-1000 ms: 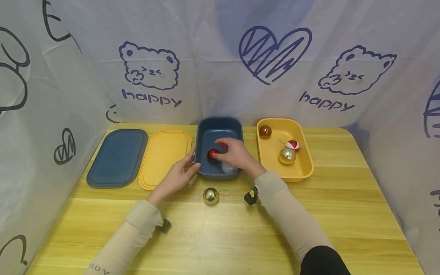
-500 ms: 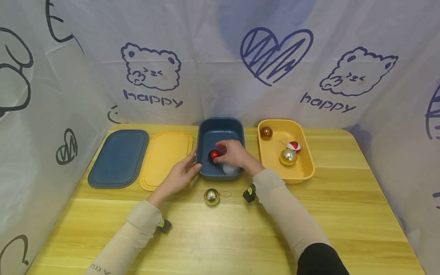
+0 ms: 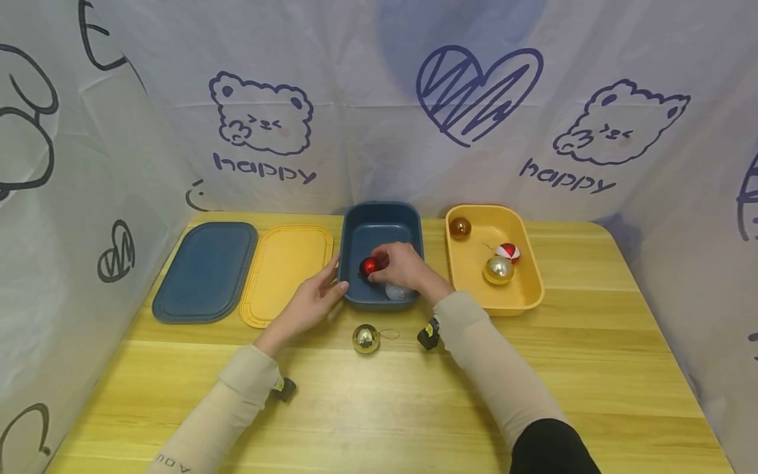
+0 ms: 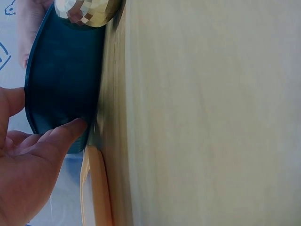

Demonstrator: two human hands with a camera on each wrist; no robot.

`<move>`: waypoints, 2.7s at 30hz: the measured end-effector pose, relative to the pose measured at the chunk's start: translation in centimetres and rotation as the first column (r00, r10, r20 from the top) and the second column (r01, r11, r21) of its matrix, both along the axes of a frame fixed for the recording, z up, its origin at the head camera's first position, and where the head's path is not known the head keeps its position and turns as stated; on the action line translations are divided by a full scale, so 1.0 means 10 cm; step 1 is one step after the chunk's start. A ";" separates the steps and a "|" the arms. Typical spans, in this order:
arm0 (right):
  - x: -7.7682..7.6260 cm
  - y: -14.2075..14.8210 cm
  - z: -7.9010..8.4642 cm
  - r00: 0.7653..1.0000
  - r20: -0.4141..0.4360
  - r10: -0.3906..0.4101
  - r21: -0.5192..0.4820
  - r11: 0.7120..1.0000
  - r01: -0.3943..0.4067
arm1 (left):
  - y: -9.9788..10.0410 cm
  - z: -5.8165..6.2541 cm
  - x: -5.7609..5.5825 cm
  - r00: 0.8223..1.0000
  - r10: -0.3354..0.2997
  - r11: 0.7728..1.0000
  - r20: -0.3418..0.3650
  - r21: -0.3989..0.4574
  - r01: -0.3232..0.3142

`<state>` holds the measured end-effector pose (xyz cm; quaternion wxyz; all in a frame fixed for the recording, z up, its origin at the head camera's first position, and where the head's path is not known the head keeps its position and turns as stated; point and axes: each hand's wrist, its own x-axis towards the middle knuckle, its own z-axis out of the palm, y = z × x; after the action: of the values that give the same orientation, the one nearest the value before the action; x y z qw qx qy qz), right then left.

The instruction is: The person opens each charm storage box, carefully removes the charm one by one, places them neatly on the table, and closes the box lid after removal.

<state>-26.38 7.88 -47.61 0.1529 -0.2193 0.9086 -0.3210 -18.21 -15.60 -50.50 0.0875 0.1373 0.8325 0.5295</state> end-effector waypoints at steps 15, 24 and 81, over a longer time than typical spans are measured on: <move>0.17 0.08 0.16 0.999 -0.041 -0.011 -0.110 0.994 0.006 | 0.01 0.00 -0.01 1.000 -0.002 1.000 -0.012 0.021 0.002; 0.40 0.23 0.39 0.997 -0.078 0.018 -0.191 0.981 -0.033 | 0.01 0.01 -0.01 1.000 0.006 1.000 0.002 -0.004 -0.006; 1.40 1.14 -0.25 0.999 -0.002 -0.041 -0.165 0.985 0.040 | 0.02 -0.01 -0.02 1.000 0.009 1.000 0.002 0.020 -0.009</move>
<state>-12.39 19.27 -50.15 0.1252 -0.2133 0.8836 -0.3976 -18.45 -15.44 -50.56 0.0845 0.1340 0.8276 0.5385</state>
